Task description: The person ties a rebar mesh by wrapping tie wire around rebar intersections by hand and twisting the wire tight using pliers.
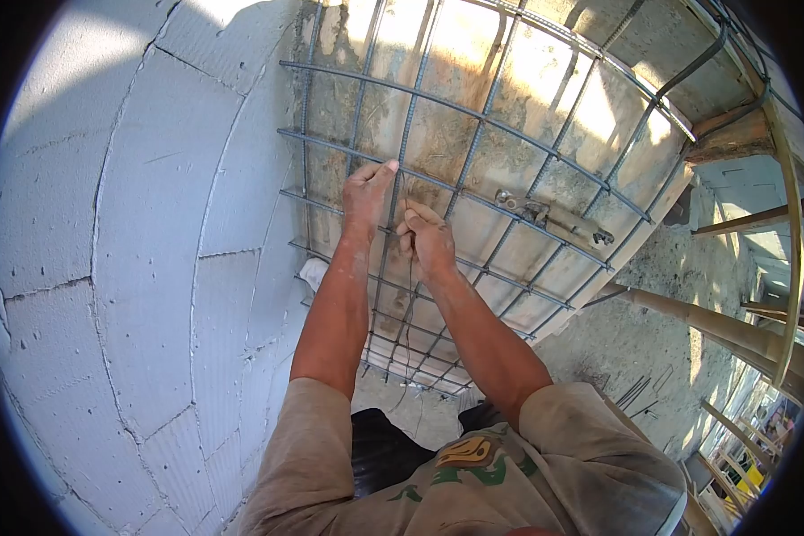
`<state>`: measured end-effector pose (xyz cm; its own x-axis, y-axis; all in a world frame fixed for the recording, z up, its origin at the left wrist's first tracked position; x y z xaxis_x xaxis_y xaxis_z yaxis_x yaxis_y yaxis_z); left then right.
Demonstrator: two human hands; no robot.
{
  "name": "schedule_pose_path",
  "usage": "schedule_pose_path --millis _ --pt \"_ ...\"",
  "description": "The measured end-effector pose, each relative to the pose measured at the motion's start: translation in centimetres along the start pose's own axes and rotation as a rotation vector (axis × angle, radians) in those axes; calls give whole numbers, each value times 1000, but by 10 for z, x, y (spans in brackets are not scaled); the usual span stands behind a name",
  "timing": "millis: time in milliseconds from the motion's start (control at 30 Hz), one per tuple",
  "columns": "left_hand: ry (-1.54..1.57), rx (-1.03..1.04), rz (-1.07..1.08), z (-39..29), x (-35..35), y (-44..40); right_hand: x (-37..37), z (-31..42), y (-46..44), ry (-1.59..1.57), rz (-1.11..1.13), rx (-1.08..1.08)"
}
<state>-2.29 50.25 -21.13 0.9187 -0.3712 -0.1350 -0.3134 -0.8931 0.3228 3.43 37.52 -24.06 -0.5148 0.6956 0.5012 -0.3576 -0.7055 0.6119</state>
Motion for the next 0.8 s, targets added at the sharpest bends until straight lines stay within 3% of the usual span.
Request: schedule_pose_path --millis 100,233,533,633,800 --pt "48 24 -47 4 1 -9 11 2 5 31 18 -29" --pt "15 -270 13 34 -1 -1 17 8 15 170 15 0" --pt "79 -505 279 46 4 -13 46 68 0 1143 99 -554" --pt "114 -587 309 37 13 -10 40 87 -1 1131 -8 -703" --pt "135 -590 228 24 18 -1 30 116 1 1102 -174 -683"
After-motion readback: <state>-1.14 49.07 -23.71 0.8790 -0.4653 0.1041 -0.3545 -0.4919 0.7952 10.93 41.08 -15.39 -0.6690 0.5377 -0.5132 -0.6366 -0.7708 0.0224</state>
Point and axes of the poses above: each hand's wrist, its own y-axis away from the middle knuckle, its own x-axis out of the palm, z = x × y, the point moved 7 cm from there along -y, towards the middle knuckle, and after that the axes turned 2 degrees about y, right-handed, at the moved point
